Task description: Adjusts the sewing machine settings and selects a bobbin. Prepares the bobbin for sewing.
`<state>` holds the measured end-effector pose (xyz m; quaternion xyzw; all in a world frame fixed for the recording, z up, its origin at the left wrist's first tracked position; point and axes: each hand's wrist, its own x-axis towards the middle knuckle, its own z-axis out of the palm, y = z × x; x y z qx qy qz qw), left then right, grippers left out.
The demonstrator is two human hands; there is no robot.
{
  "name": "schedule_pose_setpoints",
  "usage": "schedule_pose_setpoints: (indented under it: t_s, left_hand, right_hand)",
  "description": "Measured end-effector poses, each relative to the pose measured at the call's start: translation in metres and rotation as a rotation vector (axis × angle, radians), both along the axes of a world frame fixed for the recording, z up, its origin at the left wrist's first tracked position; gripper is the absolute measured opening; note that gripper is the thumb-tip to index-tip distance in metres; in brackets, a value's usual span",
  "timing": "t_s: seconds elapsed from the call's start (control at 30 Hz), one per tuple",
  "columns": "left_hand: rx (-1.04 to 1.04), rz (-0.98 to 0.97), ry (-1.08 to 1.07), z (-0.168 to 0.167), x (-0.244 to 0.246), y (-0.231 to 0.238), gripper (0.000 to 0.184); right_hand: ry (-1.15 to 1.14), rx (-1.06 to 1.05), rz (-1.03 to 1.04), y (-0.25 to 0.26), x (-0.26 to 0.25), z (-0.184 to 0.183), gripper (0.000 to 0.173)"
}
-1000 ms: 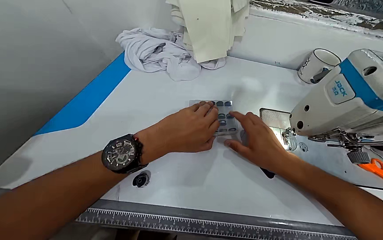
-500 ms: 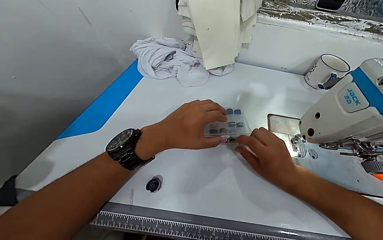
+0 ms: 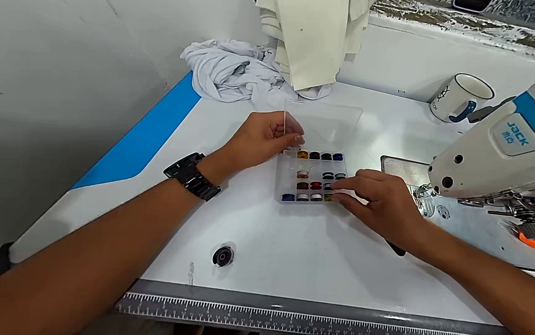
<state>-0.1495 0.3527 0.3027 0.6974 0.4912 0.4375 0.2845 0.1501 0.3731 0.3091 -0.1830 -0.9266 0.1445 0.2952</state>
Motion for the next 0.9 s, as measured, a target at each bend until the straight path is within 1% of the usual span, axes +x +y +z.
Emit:
schedule_pose_setpoints:
  t_s: [0.1, 0.27, 0.43, 0.53, 0.63, 0.67, 0.77, 0.83, 0.9]
  left_hand:
    - [0.011, -0.001, 0.016, 0.002, 0.003, -0.001, 0.01]
    - [-0.005, 0.02, 0.028, 0.003, 0.004, -0.002, 0.009]
    - [0.015, 0.018, 0.045, 0.003, 0.005, -0.002, 0.009]
    - [0.013, 0.012, 0.054, 0.003, 0.004, -0.003, 0.009]
    - [0.013, 0.011, 0.053, 0.002, 0.003, -0.002, 0.009]
    - [0.01, 0.012, 0.049, 0.002, 0.003, -0.002, 0.009]
    - [0.0, 0.015, 0.044, 0.002, 0.003, -0.002, 0.01]
    - [0.004, 0.016, 0.044, 0.002, 0.003, -0.002, 0.01]
    - [0.009, 0.018, 0.053, 0.002, 0.003, -0.002, 0.01]
  right_hand:
    - [-0.088, 0.004, 0.019, 0.001, -0.009, 0.005, 0.018]
    - [-0.144, 0.028, 0.062, -0.003, -0.018, 0.002, 0.017]
    - [-0.253, -0.015, 0.032, -0.006, -0.027, 0.013, 0.014]
    - [-0.208, -0.027, 0.022, -0.004, -0.025, 0.013, 0.012]
    - [-0.144, -0.15, 0.032, 0.0, -0.017, 0.017, 0.012]
    - [-0.143, -0.157, 0.025, 0.002, -0.014, 0.019, 0.014]
    - [-0.107, -0.141, -0.002, 0.004, -0.005, 0.015, 0.025]
    - [-0.073, -0.108, -0.005, 0.004, -0.002, 0.012, 0.027]
    - [-0.068, -0.052, 0.015, 0.001, -0.003, 0.009, 0.026]
